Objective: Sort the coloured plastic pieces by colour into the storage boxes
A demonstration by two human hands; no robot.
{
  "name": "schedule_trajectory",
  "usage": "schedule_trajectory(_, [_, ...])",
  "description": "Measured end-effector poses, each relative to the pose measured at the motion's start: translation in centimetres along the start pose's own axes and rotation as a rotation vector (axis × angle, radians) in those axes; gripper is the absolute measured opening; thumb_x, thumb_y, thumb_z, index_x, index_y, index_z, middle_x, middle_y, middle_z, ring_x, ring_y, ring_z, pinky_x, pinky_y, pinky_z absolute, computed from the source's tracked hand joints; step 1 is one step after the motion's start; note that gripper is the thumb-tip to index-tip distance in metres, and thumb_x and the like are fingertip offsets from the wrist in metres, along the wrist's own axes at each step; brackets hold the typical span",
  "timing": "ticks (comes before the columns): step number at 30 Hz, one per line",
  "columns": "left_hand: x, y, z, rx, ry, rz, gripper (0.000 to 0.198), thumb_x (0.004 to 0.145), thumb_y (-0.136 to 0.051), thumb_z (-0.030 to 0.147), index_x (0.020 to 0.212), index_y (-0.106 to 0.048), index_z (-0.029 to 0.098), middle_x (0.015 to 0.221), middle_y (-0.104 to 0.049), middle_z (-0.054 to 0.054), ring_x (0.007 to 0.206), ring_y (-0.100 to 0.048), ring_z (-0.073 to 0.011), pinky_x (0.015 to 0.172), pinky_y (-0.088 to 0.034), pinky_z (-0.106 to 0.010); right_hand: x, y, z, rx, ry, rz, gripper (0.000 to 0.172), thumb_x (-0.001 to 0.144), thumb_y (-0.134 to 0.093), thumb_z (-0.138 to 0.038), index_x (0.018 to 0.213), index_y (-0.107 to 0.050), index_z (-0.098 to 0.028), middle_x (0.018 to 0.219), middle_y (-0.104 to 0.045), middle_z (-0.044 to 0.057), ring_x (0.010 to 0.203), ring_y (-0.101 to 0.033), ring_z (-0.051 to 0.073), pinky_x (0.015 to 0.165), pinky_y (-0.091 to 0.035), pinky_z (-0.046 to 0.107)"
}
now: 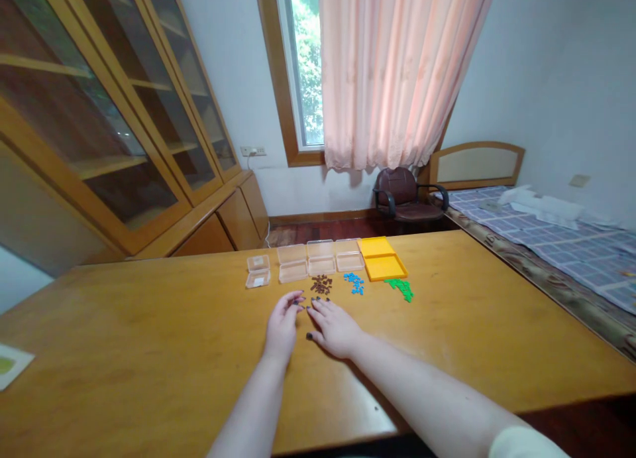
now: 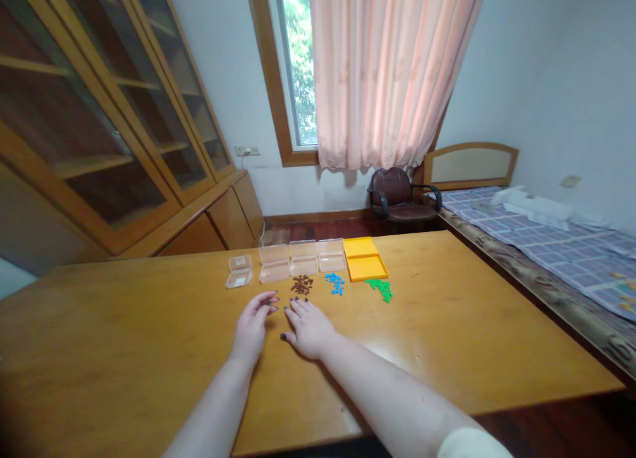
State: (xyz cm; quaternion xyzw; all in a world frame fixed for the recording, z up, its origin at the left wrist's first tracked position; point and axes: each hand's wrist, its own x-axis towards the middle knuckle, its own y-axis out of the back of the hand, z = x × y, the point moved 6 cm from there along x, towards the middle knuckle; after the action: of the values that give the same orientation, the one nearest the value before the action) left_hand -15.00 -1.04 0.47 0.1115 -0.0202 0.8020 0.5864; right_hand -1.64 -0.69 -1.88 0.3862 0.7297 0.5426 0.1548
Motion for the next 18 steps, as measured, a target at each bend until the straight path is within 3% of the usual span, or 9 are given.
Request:
schedule_trajectory(3, [-0.5, 1.9, -0.6, 0.244, -0.05, -0.221, 0.026, 0.075, -0.053, 0.032, 0.092, -0.066, 0.019, 0.098, -0.066, -0.007, 0.095, -0.059, -0.0209, 0.093, -0.044, -0.039, 2.0, -1.2, -2.0, -0.002, 0.096, 0.014, 0.052, 0.09, -0.039, -0.038, 0.133, -0.043, -0.01, 0.139, -0.042, 0.015, 0.13, -0.035, 0.023, 0.109, -0.025, 0.039])
schedule_trajectory(5, [-0.8, 4.1, -1.6, 0.348, -0.057, -0.264, 0.025, 0.074, -0.054, 0.034, 0.09, -0.069, 0.021, 0.101, -0.066, -0.007, 0.099, -0.058, -0.0221, 0.096, -0.041, -0.041, 3.6, -2.3, -3.2, -0.005, 0.133, 0.006, 0.046, 0.091, -0.037, -0.034, 0.129, -0.047, -0.01, 0.137, -0.045, 0.014, 0.129, -0.037, 0.023, 0.108, -0.027, 0.04])
schedule_trajectory(9, [0.4, 9.0, -4.3, 0.289, 0.059, -0.1, 0.031, 0.07, -0.055, 0.04, 0.089, -0.067, 0.019, 0.099, -0.067, -0.008, 0.096, -0.059, -0.0228, 0.093, -0.043, -0.041, 7.6, -4.1, -5.3, 0.009, 0.186, 0.024, 0.043, 0.09, -0.037, -0.025, 0.13, -0.046, -0.012, 0.136, -0.046, 0.012, 0.127, -0.04, 0.022, 0.106, -0.031, 0.038])
schedule_trajectory(12, [1.9, 11.2, -6.2, 0.063, 0.202, 0.091, 0.04, 0.065, -0.054, 0.045, 0.089, -0.064, 0.014, 0.08, -0.066, -0.007, 0.074, -0.061, -0.0187, 0.074, -0.05, -0.035, 10.4, -4.8, -6.1, 0.034, 0.204, 0.0, 0.041, 0.088, -0.038, -0.019, 0.127, -0.049, -0.011, 0.135, -0.046, 0.014, 0.126, -0.041, 0.021, 0.105, -0.032, 0.036])
schedule_trajectory(14, [3.0, 11.4, -6.5, -0.008, 0.21, 0.15, 0.041, 0.064, -0.054, 0.045, 0.089, -0.062, 0.013, 0.074, -0.064, -0.004, 0.067, -0.059, -0.0154, 0.066, -0.049, -0.03, 11.5, -4.7, -6.0, 0.072, 0.176, 0.001, 0.041, 0.087, -0.039, -0.017, 0.125, -0.052, -0.011, 0.133, -0.049, 0.014, 0.124, -0.044, 0.02, 0.106, -0.032, 0.036])
schedule_trajectory(18, [4.3, 9.8, -5.6, 0.077, 0.146, -0.034, 0.035, 0.069, -0.053, 0.041, 0.091, -0.061, 0.014, 0.075, -0.064, -0.004, 0.068, -0.059, -0.0151, 0.068, -0.049, -0.031, 11.4, -3.7, -4.5, 0.347, 0.154, -0.014, 0.048, 0.079, -0.055, -0.025, 0.125, -0.052, -0.017, 0.136, -0.046, 0.011, 0.127, -0.04, 0.021, 0.107, -0.031, 0.036])
